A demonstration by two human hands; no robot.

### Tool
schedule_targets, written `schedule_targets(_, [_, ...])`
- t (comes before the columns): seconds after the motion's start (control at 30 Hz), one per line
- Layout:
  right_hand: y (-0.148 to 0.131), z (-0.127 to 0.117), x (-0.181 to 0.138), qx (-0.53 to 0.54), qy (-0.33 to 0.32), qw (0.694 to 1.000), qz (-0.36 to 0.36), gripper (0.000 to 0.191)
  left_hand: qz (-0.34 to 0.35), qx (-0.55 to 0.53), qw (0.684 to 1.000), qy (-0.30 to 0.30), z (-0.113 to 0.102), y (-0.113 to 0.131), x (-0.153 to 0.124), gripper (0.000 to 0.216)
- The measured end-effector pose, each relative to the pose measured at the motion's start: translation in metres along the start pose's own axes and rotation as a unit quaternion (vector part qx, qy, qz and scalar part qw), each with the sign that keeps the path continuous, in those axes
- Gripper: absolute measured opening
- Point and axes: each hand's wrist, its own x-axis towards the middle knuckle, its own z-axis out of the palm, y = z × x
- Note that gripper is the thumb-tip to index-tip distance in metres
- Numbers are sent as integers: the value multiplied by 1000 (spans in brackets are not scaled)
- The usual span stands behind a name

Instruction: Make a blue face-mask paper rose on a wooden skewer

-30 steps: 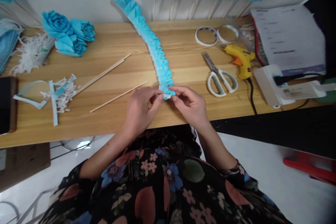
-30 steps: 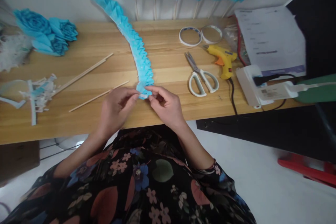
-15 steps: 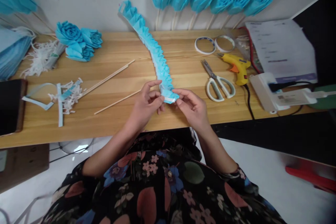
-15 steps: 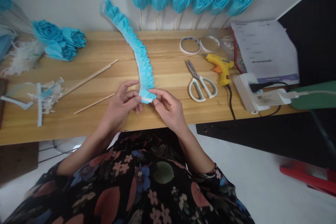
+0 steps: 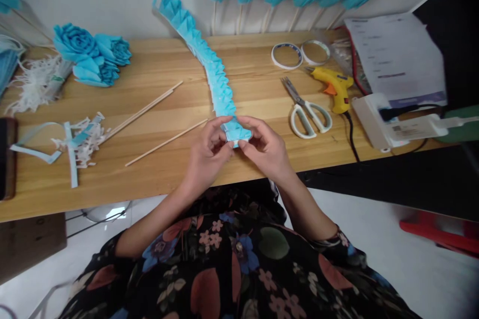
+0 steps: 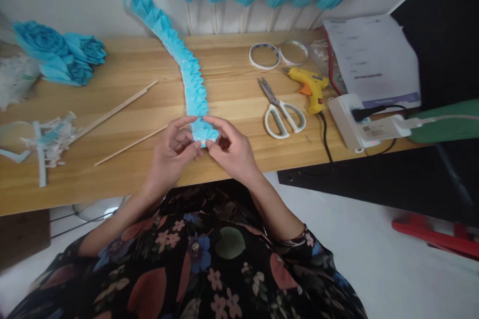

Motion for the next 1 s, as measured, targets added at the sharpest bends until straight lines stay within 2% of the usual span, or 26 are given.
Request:
schedule_targets(0.17, [-4, -1, -1, -2, -2, 1000, 6, 46, 18, -2, 1000, 4, 1, -1, 0, 39])
schedule_targets(0.33, [-3, -4, -1, -7, -2, 1000, 11, 48, 2, 14, 1000, 14, 0, 0, 0, 39])
schedule_targets(0.57, [-1, -8, 0, 51, -3, 999, 19, 37, 4, 24, 999, 20, -7, 3, 2, 41])
schedule_targets(0.7, [1, -7, 0, 35, -1, 999, 13, 38, 15, 40, 999, 15, -11, 1, 2, 39])
schedule_targets(0.8, [2, -6, -1, 23, 3, 1000, 0, 38, 34, 90, 995, 25, -16, 2, 0, 38])
schedule_targets(0.87, [2, -5, -2, 22, 5, 1000, 0, 38, 74, 160, 982, 69, -19, 7, -4, 37])
schedule_targets(0.93, [1, -5, -3, 20, 6, 1000, 0, 37, 123, 251, 954, 109, -20, 15, -8, 26])
schedule_targets(1.0, [0, -4, -3, 16, 3, 1000, -3, 37, 168, 322, 928, 88, -19, 22, -13, 7])
